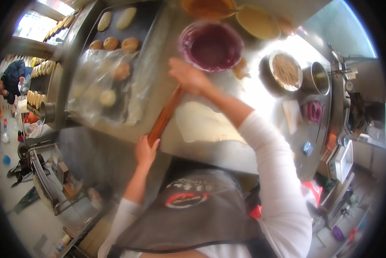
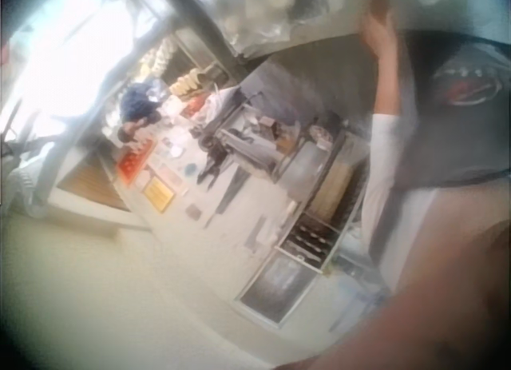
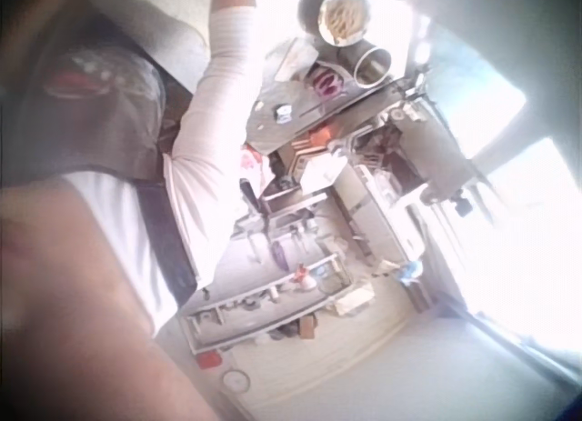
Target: The person prepares purple-filled dough sticks by rolling out dough balls, spreading purple paste, adding shredded filling, and rolling them into logs. The finished items are placed on a tray. A customer is briefly visible in the background.
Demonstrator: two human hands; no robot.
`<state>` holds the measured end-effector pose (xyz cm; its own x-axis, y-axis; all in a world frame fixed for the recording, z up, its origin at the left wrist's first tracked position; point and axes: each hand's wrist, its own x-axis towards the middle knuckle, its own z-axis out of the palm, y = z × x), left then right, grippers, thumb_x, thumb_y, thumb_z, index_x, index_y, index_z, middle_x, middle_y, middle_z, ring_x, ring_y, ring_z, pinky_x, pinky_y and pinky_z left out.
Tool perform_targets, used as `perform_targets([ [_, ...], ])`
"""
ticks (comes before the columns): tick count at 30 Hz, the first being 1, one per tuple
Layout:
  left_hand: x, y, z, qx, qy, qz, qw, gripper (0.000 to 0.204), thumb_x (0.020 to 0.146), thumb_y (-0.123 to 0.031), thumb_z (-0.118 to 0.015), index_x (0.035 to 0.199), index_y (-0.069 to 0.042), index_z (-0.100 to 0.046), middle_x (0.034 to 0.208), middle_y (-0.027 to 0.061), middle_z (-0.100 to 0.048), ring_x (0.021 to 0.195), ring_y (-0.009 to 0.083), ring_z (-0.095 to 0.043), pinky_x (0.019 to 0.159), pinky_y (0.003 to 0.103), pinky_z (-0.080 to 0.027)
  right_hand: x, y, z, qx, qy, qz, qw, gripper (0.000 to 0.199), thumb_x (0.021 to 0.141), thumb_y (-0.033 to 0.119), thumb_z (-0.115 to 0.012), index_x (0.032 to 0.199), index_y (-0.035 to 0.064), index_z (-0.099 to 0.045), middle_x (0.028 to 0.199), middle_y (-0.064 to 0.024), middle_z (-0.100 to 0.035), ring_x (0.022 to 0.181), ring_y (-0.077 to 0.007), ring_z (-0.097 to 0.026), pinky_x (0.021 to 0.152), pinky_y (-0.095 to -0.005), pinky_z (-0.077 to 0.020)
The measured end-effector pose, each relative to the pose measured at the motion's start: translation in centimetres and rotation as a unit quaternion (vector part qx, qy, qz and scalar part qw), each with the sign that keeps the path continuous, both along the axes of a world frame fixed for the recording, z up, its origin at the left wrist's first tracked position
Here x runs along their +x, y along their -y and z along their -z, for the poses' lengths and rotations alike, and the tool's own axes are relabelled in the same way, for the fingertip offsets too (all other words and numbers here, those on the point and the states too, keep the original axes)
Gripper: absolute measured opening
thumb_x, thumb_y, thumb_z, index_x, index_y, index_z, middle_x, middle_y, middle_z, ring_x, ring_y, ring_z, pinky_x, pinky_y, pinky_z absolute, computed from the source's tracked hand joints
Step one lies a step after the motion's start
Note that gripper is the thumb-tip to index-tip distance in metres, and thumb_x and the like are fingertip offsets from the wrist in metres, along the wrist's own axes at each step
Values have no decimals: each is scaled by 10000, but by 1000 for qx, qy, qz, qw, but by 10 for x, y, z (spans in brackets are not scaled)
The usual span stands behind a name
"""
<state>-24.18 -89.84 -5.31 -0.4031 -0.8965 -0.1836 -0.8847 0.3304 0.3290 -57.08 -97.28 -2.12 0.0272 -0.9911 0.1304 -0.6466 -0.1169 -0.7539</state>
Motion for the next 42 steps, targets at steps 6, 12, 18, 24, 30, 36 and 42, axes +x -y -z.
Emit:
perform_targets([
  [6, -11, 33, -59, -12, -30, 24, 999, 496, 783, -332, -683, 1125, 3, -551, 893, 188, -612, 857, 336, -592, 744, 423, -472, -113, 34, -15, 155, 20, 125, 980, 564, 989, 417, -222, 1353, 22, -398, 1376, -186, -409, 1313, -287, -342, 1093, -320, -225],
  [12, 20, 214, -181, -54, -357, -253, 898, 690, 790, -41, -618, 1373, 40, -259, 782, 116, -652, 653, 139, -601, 555, 258, -478, -135, 53, -2, 235, -67, 144, 959, 731, 940, 563, -203, 1266, -35, -468, 1283, -271, -458, 1233, -379, -405, 1035, -382, -289],
  [18, -107, 199, -151, 306, -503, -44, 807, 459, 873, -106, -541, 1267, 90, -409, 852, 156, -646, 645, 174, -616, 550, 280, -520, -122, 56, -1, 250, -159, 61, 953, 693, 948, 536, -199, 1254, -13, -490, 1126, -298, -549, 1096, -410, -511, 999, -407, -324],
  [24, -248, 126, -47, 431, -487, -119, 751, 314, 922, -105, -466, 1210, 21, -460, 1002, 150, -619, 781, 218, -647, 628, 318, -554, -122, 63, -27, 123, -33, 209, 970, 838, 873, 686, -274, 621, -59, -564, 632, -137, -531, 663, -260, -499, 700, -367, -402],
  [30, -266, 127, -39, 422, -560, -182, 689, 210, 905, -92, -493, 1052, 34, -574, 948, 167, -638, 812, 266, -656, 721, 360, -578, -106, 54, -38, 329, 2, 169, 929, 875, 851, 700, -310, 1076, -102, -582, 1084, -263, -589, 1053, -342, -558, 839, -411, -438],
  [36, -266, 130, -42, 427, -545, -192, 696, 205, 877, -40, -482, 1043, 38, -572, 924, 188, -637, 783, 279, -665, 679, 364, -583, -107, 48, -45, 323, 94, 197, 921, 936, 826, 721, -356, 1168, -136, -512, 1191, -254, -535, 1074, -325, -537, 899, -402, -419],
  [42, -261, 129, -48, 422, -546, -191, 698, 209, 874, -30, -473, 1045, 40, -571, 936, 188, -635, 800, 279, -662, 679, 365, -583, -95, 40, -46, 307, 3, 187, 933, 925, 826, 728, -342, 1143, -113, -562, 1157, -245, -569, 1137, -302, -505, 973, -339, -358],
])
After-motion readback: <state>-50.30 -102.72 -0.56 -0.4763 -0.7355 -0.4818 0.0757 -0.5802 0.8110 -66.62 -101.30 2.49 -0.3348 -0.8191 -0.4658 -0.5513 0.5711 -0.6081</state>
